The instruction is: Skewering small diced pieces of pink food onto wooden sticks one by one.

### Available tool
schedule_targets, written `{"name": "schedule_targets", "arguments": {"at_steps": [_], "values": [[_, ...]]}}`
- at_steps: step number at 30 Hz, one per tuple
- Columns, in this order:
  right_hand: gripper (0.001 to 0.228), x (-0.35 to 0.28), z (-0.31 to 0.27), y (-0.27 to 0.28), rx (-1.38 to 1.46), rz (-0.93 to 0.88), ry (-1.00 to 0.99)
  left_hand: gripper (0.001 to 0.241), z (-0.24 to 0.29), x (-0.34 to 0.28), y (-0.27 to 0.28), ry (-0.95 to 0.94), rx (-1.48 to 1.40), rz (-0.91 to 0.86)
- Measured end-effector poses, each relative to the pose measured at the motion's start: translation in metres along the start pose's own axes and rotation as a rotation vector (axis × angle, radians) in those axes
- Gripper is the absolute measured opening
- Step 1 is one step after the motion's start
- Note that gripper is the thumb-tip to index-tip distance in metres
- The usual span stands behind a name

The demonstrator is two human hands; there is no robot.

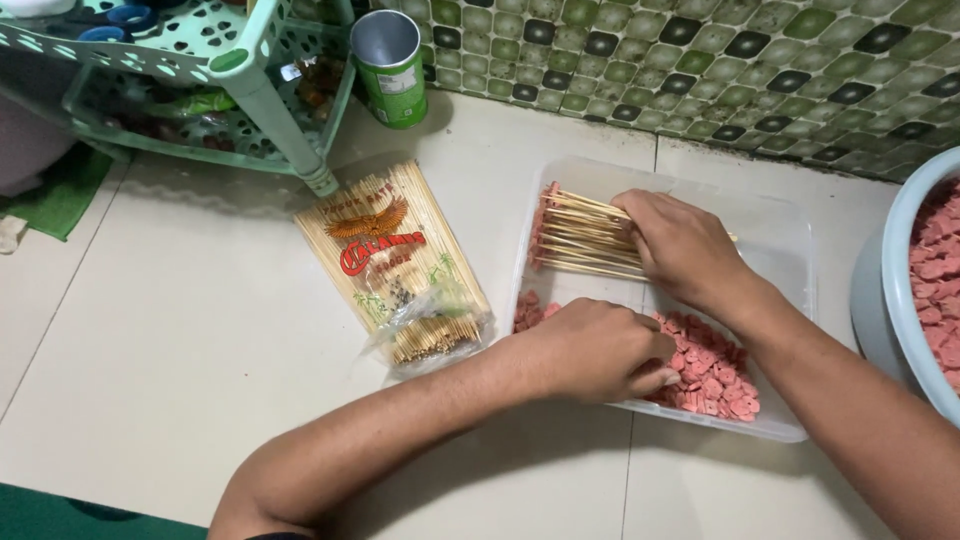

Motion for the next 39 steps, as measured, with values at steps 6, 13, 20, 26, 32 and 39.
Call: {"name": "schedule_targets", "arguments": {"at_steps": [6, 13, 20, 26, 32, 39], "values": [[0.016, -0.003, 0.008, -0.007, -0.115, 0.136, 0.094, 0.031, -0.002, -0.001, -0.002, 0.001, 0.007, 0.001], [0.016, -0.004, 0.013, -0.007, -0.124, 0.181, 0.093, 0.031, -0.001, 0.000, -0.002, 0.007, 0.019, 0.001], [0.011, -0.018, -0.005, 0.026, 0.097, 0.081, -0.075, 0.030, -0.004, 0.002, 0.006, 0.016, 0.065, 0.073], [0.019, -0.054, -0.022, 0.043, 0.408, -0.178, -0.343, 0.028, -0.028, 0.007, 0.013, 0.110, 0.220, 0.117], [0.020, -0.083, -0.025, 0.026, 0.429, -0.372, -0.423, 0.019, -0.032, 0.004, 0.013, 0.150, 0.307, -0.044], [0.018, -0.097, -0.013, 0.012, 0.243, -0.514, -0.381, 0.018, -0.033, 0.000, 0.008, 0.168, 0.402, -0.168]]}}
Point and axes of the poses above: each hand's wrist, its own x-axis towards the middle knuckle, its own y-axis out of the back of the hand, z = x × y, the point moved 3 cm from there along x, towards the middle knuckle, and after that the axes turned 1 degree about z, right-handed, at the moved point
